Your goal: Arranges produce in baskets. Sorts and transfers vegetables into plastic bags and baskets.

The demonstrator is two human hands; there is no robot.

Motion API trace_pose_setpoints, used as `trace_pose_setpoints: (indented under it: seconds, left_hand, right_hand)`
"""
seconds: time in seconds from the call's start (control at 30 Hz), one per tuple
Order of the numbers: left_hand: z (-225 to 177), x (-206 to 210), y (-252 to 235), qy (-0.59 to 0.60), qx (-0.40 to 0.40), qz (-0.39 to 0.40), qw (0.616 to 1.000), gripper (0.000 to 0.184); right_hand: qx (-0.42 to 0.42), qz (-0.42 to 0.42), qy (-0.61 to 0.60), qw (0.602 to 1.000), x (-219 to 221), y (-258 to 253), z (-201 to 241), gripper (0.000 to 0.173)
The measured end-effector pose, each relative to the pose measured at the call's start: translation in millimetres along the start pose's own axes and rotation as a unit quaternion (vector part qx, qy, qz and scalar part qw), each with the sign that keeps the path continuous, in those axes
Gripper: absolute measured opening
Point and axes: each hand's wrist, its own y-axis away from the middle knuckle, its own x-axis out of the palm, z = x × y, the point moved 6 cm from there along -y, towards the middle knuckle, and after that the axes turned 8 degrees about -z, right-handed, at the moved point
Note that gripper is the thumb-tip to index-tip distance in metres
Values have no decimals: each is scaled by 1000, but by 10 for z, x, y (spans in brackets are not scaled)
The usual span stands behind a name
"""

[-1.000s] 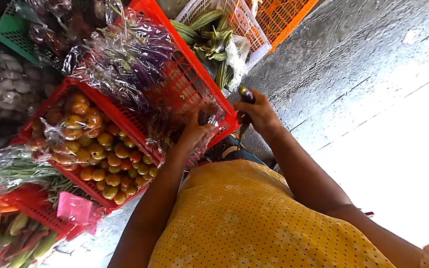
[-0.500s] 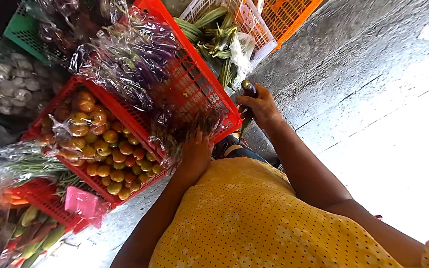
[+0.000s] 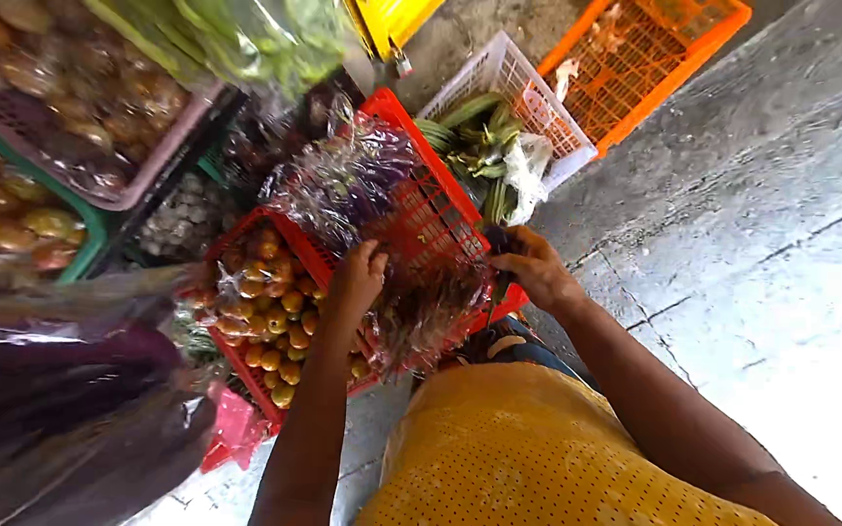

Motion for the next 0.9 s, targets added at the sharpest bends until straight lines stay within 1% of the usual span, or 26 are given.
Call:
trace_pose_setpoints:
  seconds: [0.1, 0.2, 0.27, 0.33, 0.4, 0.5, 0.53, 0.57, 0.63, 0.67, 0.7, 0.73, 0.77, 0.8, 0.83, 0.9]
  left_hand:
    - [134, -307, -421, 47, -20, -111, 992, 48]
    - [232, -489, -786, 71, -43, -216, 973, 64]
    - [333, -483, -1029, 91, -82, -241, 963, 74]
    - [454, -408, -1238, 119, -123, -246, 954, 81]
    - [522, -436, -1285, 127, -130, -278, 943, 79]
    - [488, -750, -1093, 82, -108, -361, 923, 67]
    - [492, -818, -994, 52, -127, -378, 916, 68]
    - [533, -841, -914, 19, -160, -378, 912, 73]
    - [701, -763, -848, -17, -213, -335, 918, 85]
    - [788, -694, -838, -20, -222, -308, 925, 84]
    - [850, -639, -826, -19, -220, -290, 931, 74]
    - [898, -609, -816, -16, -212, -282, 936, 60]
    - [922, -596, -791, -8, -201, -281, 939, 50]
    - [929, -595, -747, 4, -187, -284, 940, 46]
    - [929, -595, -684, 17, -172, -288, 942, 46]
    - [918, -611, -515, 52, -149, -290, 944, 57]
  right_hand:
    - [11, 32, -6, 999, 207, 17, -60, 42]
    - [26, 49, 25, 998, 351, 76, -123, 40]
    - [38, 67, 38, 996, 394, 87, -208, 43]
    - [61, 76, 44, 994, 411, 106, -255, 51]
    - [85, 73, 44, 993, 389, 121, -318, 54]
    - [100, 57, 45, 992, 307, 115, -388, 43]
    - [106, 54, 40, 992, 278, 112, -405, 38]
    - [111, 51, 30, 992, 260, 106, -421, 33]
    - [112, 52, 1, 992, 269, 77, -448, 26]
    - [111, 55, -9, 992, 283, 63, -450, 28]
    - [107, 58, -15, 992, 303, 55, -441, 29]
    - [103, 63, -12, 993, 325, 54, -425, 32]
    - [98, 67, -6, 993, 347, 58, -399, 32]
    - [94, 71, 1, 993, 366, 61, -382, 32]
    - [90, 73, 7, 993, 384, 67, -369, 31]
    - [88, 73, 16, 993, 418, 71, -349, 29]
